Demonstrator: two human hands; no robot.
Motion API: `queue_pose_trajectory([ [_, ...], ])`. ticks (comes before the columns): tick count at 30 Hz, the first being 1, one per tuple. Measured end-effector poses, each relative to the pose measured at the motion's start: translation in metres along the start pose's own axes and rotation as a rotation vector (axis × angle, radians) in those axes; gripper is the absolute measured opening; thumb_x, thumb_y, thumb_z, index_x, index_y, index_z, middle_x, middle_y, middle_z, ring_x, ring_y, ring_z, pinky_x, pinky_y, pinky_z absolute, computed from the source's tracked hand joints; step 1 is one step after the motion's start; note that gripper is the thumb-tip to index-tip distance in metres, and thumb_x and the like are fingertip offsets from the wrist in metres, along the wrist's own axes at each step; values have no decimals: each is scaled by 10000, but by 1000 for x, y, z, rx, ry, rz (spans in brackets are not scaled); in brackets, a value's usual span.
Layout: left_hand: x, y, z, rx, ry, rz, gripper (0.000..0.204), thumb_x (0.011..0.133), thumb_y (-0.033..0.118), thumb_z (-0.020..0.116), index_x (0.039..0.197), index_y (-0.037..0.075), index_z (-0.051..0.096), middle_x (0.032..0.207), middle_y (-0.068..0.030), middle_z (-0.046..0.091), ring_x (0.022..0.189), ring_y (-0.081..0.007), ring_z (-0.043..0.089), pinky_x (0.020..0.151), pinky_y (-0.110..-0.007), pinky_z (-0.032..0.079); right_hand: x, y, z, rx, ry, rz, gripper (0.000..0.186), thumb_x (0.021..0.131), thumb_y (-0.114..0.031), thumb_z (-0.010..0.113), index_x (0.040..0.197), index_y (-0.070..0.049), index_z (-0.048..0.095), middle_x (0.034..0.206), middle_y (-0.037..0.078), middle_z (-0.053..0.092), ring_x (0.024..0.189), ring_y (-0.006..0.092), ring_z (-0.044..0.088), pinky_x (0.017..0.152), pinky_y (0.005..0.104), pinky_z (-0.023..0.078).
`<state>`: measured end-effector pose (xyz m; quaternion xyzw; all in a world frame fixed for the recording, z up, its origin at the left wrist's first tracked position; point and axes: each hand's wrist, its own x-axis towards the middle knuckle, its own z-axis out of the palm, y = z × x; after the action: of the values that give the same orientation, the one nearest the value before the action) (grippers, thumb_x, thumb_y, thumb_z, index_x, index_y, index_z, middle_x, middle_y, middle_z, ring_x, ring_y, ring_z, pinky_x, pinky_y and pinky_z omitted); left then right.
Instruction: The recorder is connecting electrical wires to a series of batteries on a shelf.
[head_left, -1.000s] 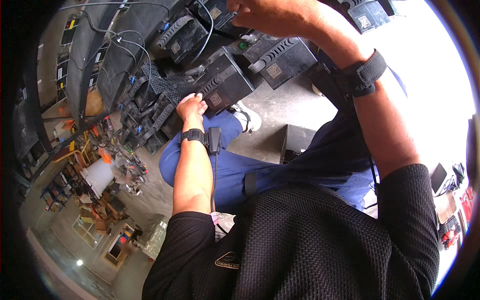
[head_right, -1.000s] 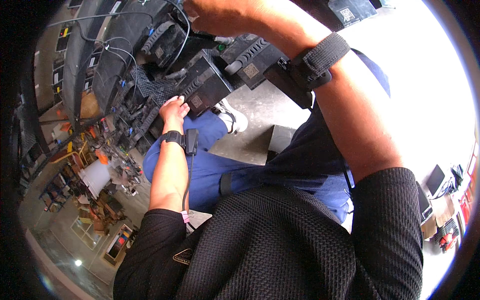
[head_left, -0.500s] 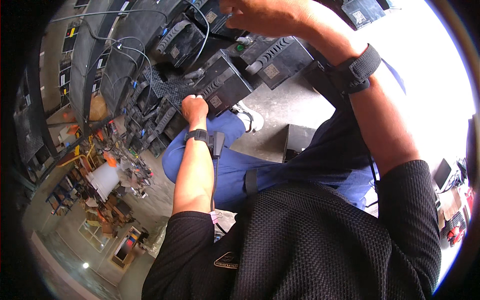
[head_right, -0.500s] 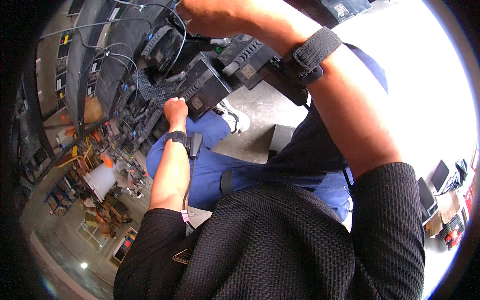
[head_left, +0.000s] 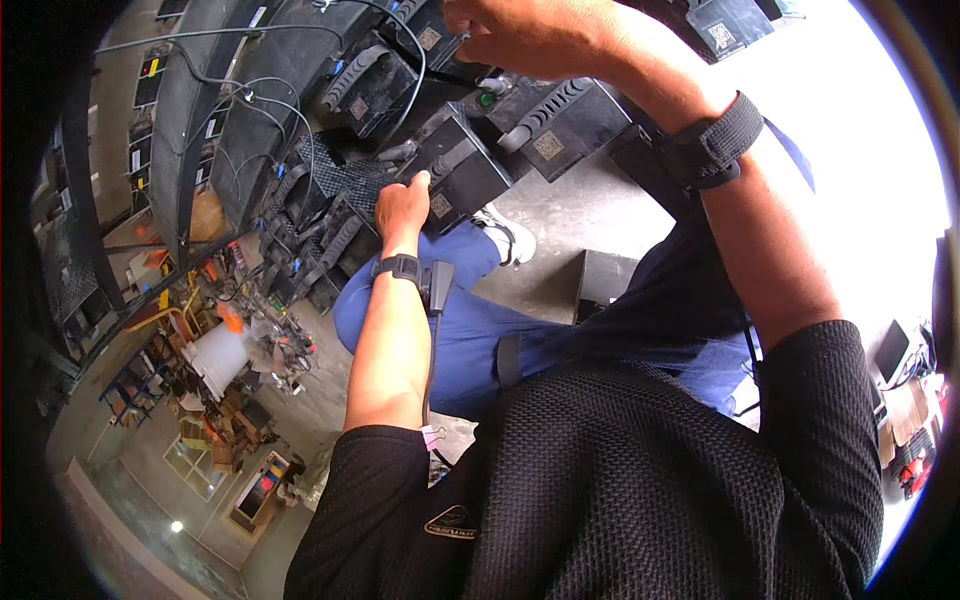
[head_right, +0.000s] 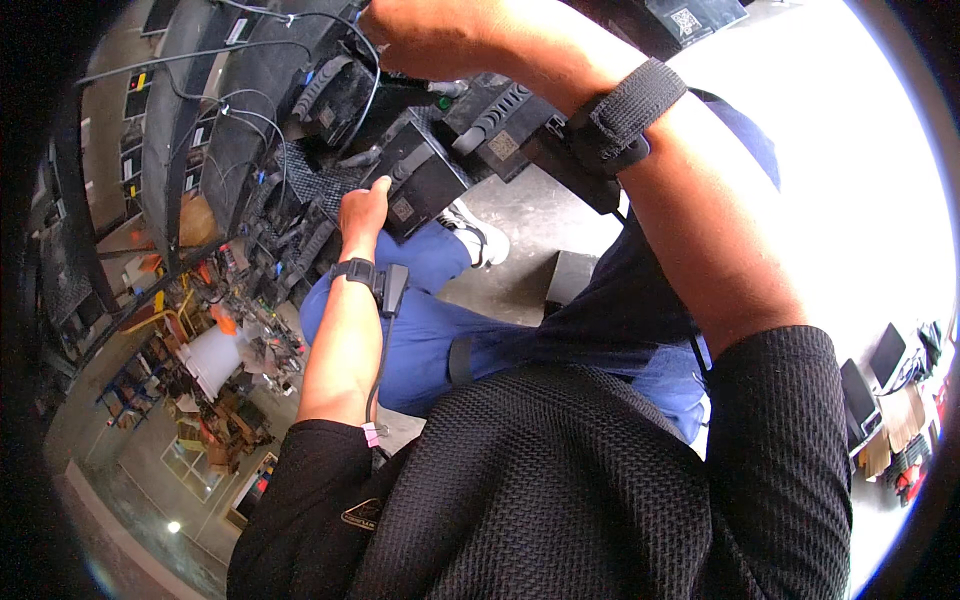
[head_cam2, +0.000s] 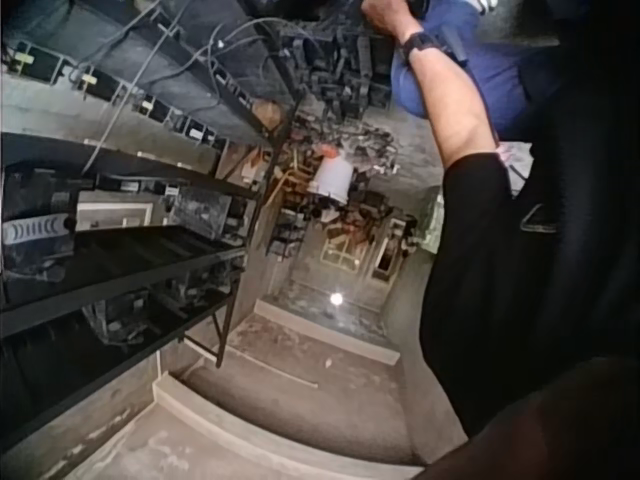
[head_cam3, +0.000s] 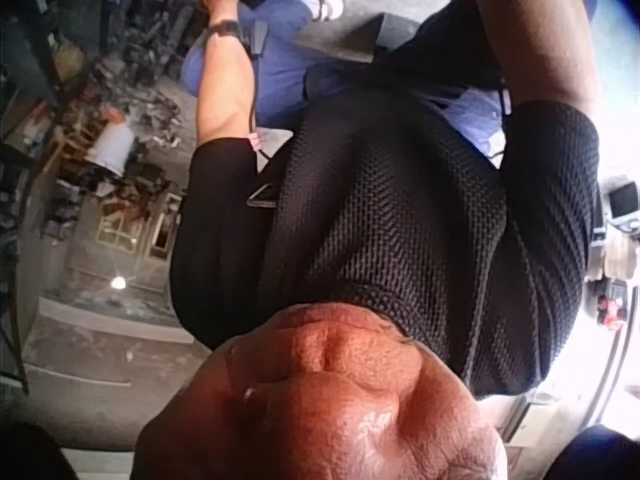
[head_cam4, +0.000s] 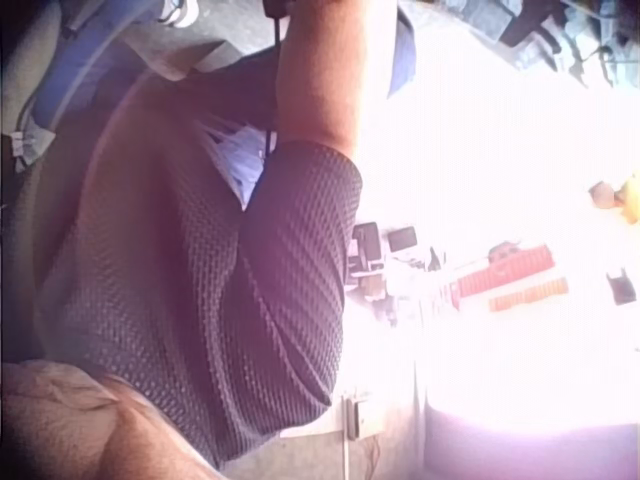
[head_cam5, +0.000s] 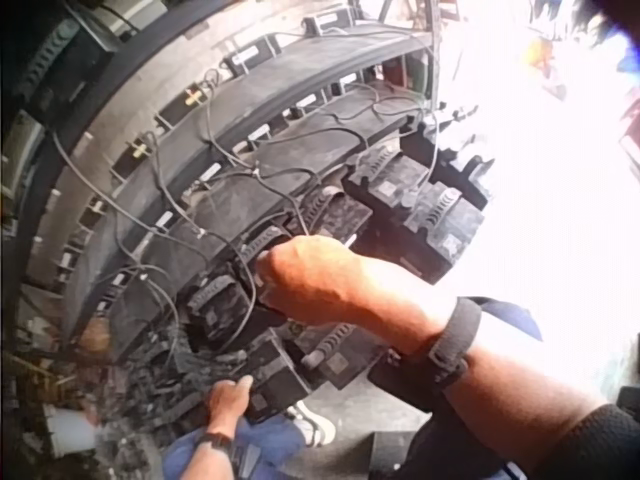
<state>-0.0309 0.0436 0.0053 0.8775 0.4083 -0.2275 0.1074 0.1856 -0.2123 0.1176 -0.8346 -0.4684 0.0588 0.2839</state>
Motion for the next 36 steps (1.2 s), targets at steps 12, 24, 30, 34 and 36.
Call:
queue_pose_trajectory([
  [12,-10,27,-2,41,-28,-70,888,702,694,669,1080,-110,687,1210,-311,631,1173,-398,607,991,-439,473,-2,3,-3,-39,9,-24,200,803,-232,677,783,-33,671,698,171,671,689,340,701,608,428,558],
  [24,-13,31,-2,28,-32,-126,800,695,629,699,1053,-87,705,1185,-292,651,1137,-394,627,959,-436,493,-1,3,-8,13,-16,31,204,822,-229,648,791,-29,674,728,188,677,715,363,699,636,448,561],
  [30,-21,37,-4,-66,13,-144,829,666,611,721,999,-147,686,1135,-362,634,1117,-415,629,962,-425,471,-5,6,-6,1,4,-1,185,812,-215,656,788,-32,673,720,183,677,705,361,699,629,441,562],
  [34,-21,31,-4,-65,37,-171,820,663,604,728,989,-147,688,1124,-361,639,1103,-415,636,954,-427,476,-2,1,-8,31,-15,16,178,805,-211,663,786,-34,672,711,180,674,697,358,698,617,436,559],
  [36,-19,33,-2,-72,63,-147,815,653,605,739,968,-145,694,1101,-358,647,1083,-416,644,938,-428,483,-5,2,-13,16,-27,-34,168,797,-207,669,791,-40,673,707,181,672,696,357,697,611,435,556],
])
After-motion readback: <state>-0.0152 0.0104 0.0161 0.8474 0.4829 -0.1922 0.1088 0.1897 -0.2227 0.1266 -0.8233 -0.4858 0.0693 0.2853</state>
